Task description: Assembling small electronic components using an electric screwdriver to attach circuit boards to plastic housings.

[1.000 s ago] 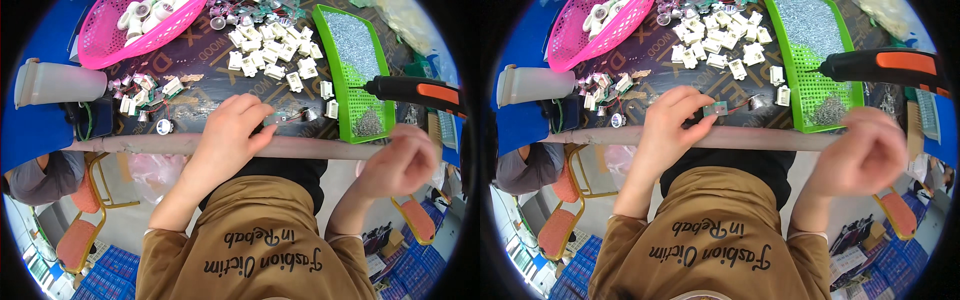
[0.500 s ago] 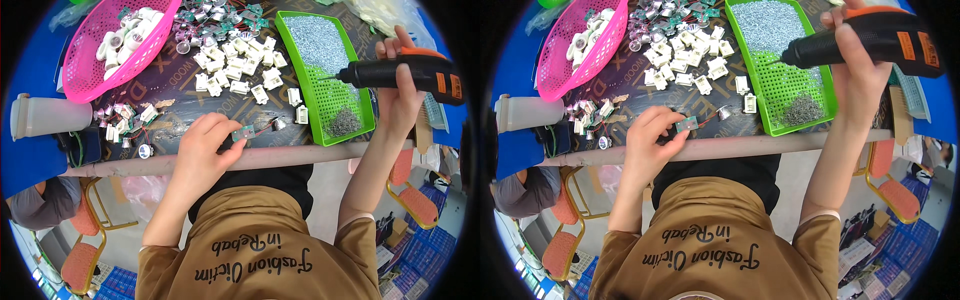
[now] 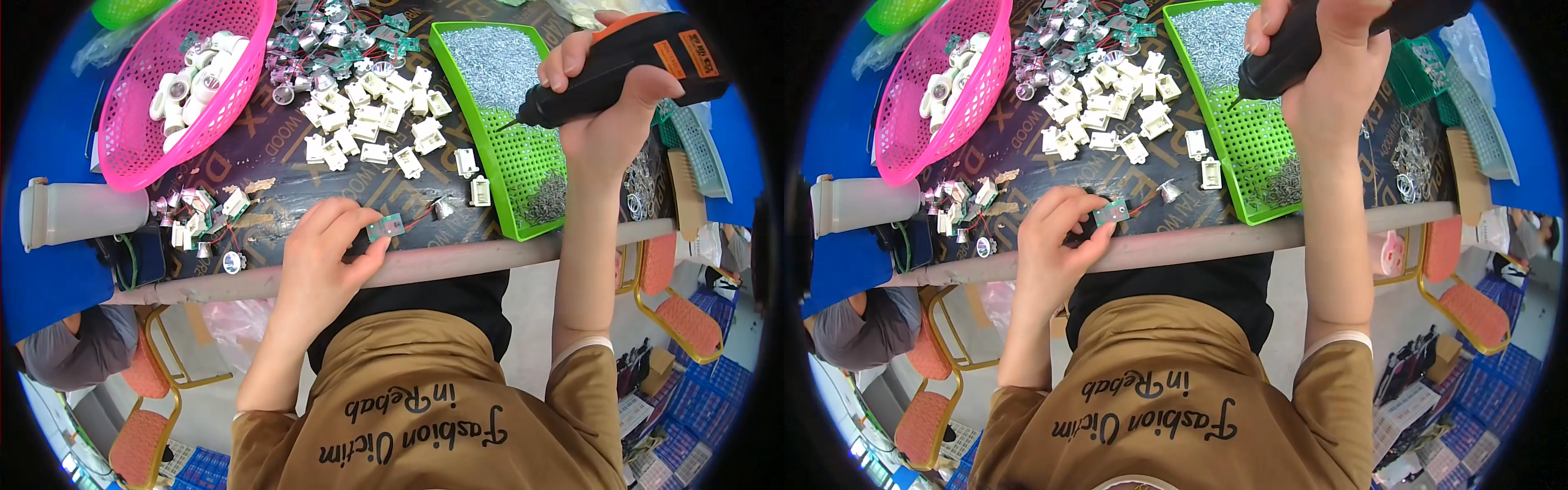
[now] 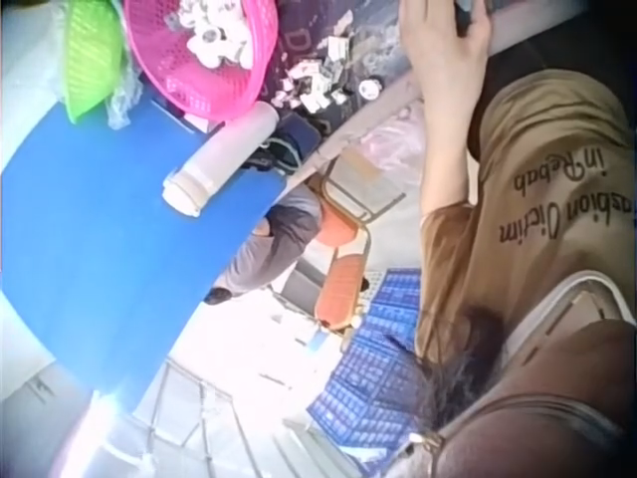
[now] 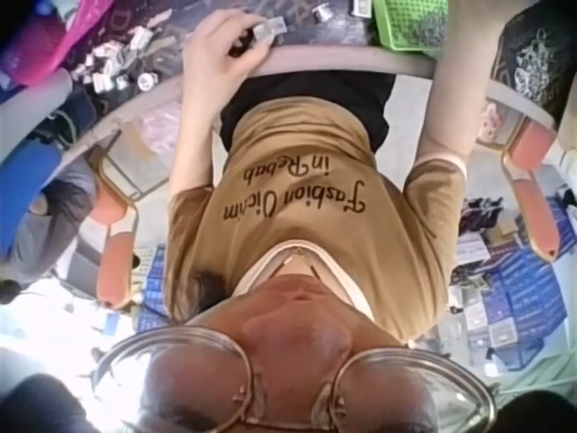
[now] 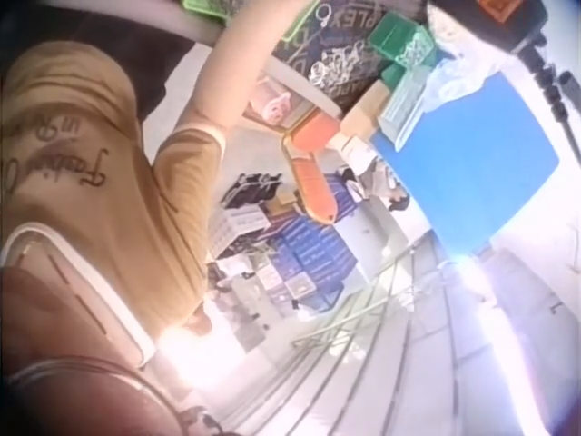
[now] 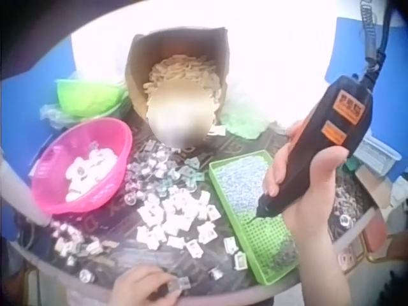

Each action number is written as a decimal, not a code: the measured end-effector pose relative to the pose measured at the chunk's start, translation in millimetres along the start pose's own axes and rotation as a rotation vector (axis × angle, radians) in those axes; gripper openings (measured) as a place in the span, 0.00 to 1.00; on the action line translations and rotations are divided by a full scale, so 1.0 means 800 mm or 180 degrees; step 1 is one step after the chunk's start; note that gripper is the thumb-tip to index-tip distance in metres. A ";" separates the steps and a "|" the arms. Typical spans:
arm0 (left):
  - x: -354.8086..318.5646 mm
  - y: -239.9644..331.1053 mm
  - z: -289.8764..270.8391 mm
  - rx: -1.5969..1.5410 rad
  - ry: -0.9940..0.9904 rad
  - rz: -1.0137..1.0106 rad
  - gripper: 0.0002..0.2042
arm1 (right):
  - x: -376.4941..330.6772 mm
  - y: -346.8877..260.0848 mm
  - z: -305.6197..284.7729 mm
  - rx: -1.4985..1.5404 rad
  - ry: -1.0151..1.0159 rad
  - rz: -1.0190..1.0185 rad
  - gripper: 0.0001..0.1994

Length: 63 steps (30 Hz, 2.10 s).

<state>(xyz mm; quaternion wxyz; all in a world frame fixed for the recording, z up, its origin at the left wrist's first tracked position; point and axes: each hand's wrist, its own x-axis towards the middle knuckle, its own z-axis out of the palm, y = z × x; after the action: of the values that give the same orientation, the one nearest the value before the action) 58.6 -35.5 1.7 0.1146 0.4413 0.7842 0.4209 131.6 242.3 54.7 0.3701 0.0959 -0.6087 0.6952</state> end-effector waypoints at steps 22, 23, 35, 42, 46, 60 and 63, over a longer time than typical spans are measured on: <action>0.004 0.000 0.000 -0.0056 -0.0060 0.0010 0.11 | -0.004 0.009 0.013 -0.0524 0.0477 0.0098 0.26; 0.004 0.000 0.000 -0.0059 -0.0059 0.0007 0.11 | -0.004 0.009 0.014 -0.0496 0.0467 0.0121 0.25; -0.003 -0.005 0.002 -0.0087 0.0032 0.0036 0.11 | -0.001 0.003 0.006 -0.0185 0.0475 0.0202 0.27; -0.001 -0.007 0.000 -0.0122 0.0095 0.0164 0.10 | -0.006 -0.079 0.023 0.0102 -0.0122 0.0345 0.30; 0.003 -0.011 0.002 -0.0163 -0.0002 0.0194 0.11 | 0.003 -0.038 0.108 0.1935 -0.1235 -0.0531 0.37; 0.000 -0.013 0.003 -0.0151 0.0172 0.0321 0.11 | 0.001 0.004 0.169 0.1617 -0.1244 -0.0254 0.37; 0.000 -0.014 0.002 -0.0129 0.0183 0.0359 0.11 | -0.002 0.004 0.169 0.1552 -0.1231 -0.0217 0.37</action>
<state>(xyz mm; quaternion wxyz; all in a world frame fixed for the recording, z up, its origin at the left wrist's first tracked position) 52.8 -37.0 -8.0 0.0770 0.4701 0.7524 0.4550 87.6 117.9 83.6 0.2366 0.3327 -0.4795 0.7768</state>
